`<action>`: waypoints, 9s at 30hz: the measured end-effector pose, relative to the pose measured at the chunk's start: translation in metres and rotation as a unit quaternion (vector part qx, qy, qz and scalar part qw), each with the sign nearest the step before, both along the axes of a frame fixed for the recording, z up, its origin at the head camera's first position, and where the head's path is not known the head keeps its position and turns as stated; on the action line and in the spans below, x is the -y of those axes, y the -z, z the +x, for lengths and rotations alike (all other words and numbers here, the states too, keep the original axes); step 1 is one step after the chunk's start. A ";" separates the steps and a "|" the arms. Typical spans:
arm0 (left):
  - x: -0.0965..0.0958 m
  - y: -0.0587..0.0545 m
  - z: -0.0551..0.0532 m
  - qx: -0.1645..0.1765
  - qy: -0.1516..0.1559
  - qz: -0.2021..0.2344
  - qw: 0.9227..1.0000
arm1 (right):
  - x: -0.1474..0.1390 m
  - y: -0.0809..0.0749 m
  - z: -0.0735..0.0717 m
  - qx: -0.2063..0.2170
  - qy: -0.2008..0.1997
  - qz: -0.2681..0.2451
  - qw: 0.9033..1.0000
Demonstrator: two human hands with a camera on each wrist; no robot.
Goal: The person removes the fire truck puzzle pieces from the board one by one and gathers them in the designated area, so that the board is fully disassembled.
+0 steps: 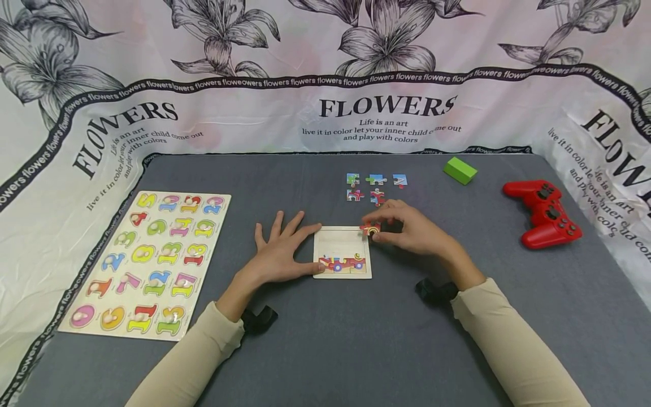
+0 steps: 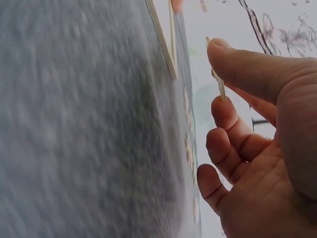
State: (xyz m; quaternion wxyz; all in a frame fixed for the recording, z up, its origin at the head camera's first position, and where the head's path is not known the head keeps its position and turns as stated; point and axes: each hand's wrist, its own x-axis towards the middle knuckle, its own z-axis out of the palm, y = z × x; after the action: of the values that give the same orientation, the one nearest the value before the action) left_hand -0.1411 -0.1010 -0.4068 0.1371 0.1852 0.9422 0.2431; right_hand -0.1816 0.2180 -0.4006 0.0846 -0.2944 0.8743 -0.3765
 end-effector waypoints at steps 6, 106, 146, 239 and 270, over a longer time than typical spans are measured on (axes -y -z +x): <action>0.000 0.001 0.000 -0.001 -0.002 -0.001 1.000 | -0.015 0.000 -0.005 -0.010 0.035 0.000 0.999; 0.002 -0.001 0.000 0.004 0.004 0.000 1.000 | -0.060 0.018 -0.044 -0.028 0.216 0.027 0.976; 0.003 0.001 -0.002 0.006 0.002 0.004 1.000 | -0.058 0.015 -0.041 -0.016 0.258 -0.023 0.966; 0.010 -0.006 -0.004 0.034 0.055 -0.034 0.997 | 0.074 -0.003 0.016 -0.018 -0.136 0.081 0.987; 0.010 -0.006 -0.003 0.028 0.051 -0.028 0.998 | 0.079 0.002 0.017 0.009 -0.130 0.058 0.990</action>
State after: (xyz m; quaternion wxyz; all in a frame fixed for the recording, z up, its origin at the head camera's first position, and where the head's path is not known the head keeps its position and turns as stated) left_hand -0.1436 -0.1110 -0.4004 0.1812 0.2222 0.9336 0.2148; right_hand -0.1643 0.1393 -0.4023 0.1574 -0.3968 0.8482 -0.3135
